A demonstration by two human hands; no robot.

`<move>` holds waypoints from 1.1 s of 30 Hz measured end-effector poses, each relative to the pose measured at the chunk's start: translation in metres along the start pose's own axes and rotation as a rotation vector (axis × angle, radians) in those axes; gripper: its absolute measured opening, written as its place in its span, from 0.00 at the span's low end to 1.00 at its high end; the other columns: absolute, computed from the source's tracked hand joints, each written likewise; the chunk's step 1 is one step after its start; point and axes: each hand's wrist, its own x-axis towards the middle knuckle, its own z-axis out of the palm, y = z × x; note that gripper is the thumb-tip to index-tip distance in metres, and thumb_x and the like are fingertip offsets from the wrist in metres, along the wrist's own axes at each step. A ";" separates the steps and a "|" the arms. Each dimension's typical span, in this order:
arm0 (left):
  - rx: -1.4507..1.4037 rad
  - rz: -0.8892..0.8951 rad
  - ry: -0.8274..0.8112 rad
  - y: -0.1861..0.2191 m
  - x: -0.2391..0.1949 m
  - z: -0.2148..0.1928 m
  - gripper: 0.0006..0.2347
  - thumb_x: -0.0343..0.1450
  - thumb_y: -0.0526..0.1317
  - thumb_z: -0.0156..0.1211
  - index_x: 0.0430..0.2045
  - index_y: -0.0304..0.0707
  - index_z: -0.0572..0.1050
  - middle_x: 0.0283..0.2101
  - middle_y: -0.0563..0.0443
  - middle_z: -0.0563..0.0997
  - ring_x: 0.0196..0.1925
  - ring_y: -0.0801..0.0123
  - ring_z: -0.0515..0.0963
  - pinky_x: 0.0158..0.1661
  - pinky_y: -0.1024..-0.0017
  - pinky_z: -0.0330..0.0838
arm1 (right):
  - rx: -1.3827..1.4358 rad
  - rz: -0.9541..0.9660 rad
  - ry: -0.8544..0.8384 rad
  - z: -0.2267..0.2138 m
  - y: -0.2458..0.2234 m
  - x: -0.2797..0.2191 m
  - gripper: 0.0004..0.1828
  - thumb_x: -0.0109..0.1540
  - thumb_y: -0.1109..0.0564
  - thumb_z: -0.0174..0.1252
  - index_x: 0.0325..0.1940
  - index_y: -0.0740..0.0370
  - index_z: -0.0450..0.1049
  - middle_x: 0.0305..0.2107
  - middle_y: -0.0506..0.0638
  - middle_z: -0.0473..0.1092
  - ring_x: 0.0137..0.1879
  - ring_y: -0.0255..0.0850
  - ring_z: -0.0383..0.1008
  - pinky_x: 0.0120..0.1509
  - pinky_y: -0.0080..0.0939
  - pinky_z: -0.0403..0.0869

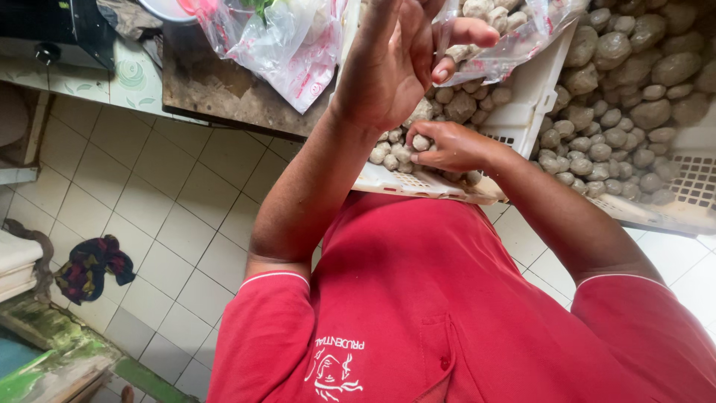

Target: The person picks up small, round meatballs from a white crate and places them into a clear plastic bag. They continue to fill the bag by hand, occasionally adjusting the bag's opening, until the bag is full.

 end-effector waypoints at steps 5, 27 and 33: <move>0.008 0.009 -0.049 -0.007 0.007 -0.004 0.37 0.78 0.69 0.43 0.73 0.38 0.58 0.73 0.53 0.61 0.56 0.63 0.78 0.32 0.76 0.57 | -0.277 -0.157 0.061 0.022 -0.013 0.008 0.16 0.59 0.49 0.63 0.49 0.54 0.77 0.43 0.58 0.74 0.50 0.56 0.75 0.52 0.55 0.74; 0.028 -0.087 -0.031 0.024 -0.009 0.028 0.43 0.76 0.71 0.39 0.79 0.37 0.41 0.81 0.50 0.49 0.49 0.73 0.78 0.31 0.82 0.59 | 1.706 -0.589 0.147 -0.092 -0.029 -0.042 0.39 0.71 0.27 0.40 0.73 0.59 0.56 0.66 0.66 0.55 0.64 0.58 0.67 0.51 0.50 0.76; 0.079 -0.083 -0.038 0.021 -0.005 0.027 0.43 0.76 0.71 0.40 0.78 0.40 0.42 0.81 0.49 0.49 0.50 0.71 0.79 0.32 0.81 0.60 | 1.160 -0.248 0.715 -0.117 -0.035 -0.009 0.36 0.75 0.37 0.37 0.80 0.63 0.49 0.77 0.62 0.47 0.82 0.59 0.49 0.80 0.66 0.63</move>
